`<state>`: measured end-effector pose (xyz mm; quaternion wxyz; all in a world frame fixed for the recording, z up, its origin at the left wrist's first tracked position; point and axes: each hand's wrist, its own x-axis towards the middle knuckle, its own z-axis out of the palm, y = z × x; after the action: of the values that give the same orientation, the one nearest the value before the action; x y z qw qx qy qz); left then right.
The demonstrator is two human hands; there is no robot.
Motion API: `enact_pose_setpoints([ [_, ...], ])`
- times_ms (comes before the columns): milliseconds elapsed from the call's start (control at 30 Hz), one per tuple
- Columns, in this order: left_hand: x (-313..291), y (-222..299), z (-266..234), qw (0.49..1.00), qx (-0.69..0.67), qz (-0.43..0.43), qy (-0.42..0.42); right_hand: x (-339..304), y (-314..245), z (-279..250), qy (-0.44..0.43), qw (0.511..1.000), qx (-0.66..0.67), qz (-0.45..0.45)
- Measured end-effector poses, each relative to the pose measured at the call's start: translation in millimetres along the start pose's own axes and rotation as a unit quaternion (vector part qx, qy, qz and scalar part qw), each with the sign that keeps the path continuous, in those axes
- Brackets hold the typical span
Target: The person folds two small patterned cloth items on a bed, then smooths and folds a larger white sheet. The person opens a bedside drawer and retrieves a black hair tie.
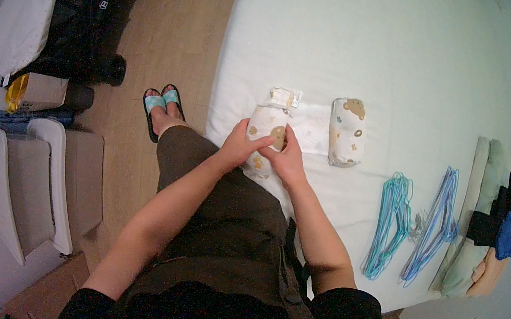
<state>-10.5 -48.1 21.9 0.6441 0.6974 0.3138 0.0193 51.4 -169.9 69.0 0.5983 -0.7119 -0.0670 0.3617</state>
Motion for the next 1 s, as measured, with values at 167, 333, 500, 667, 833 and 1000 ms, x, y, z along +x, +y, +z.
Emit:
enact_pose_setpoints([
  [167, 9.6, 13.6, -29.1, 0.931, -0.276, -0.214, -0.102, -4.0, -5.1, -13.5, -0.106, 0.984, 0.140, -0.004],
  [333, 10.9, 12.4, -40.5, 0.822, -0.502, -0.225, -0.150, -4.4, 9.4, -19.2, -0.021, 0.975, 0.168, 0.146],
  [500, 6.5, 8.4, -38.4, 0.814, -0.519, -0.228, -0.126, -12.1, 29.0, -5.8, -0.053, 0.910, 0.320, 0.259],
  [667, 8.0, 10.3, -42.0, 0.811, -0.534, -0.209, -0.122, 3.4, 43.3, 12.2, -0.009, 0.901, 0.400, 0.169],
  [833, 7.0, 11.3, -39.0, 0.812, -0.530, -0.208, -0.128, 4.3, 55.2, 17.2, 0.009, 0.916, 0.373, 0.146],
  [1000, 5.8, 12.3, -33.1, 0.826, -0.514, -0.203, -0.114, -11.4, 48.9, 14.2, 0.045, 0.906, 0.398, 0.135],
])
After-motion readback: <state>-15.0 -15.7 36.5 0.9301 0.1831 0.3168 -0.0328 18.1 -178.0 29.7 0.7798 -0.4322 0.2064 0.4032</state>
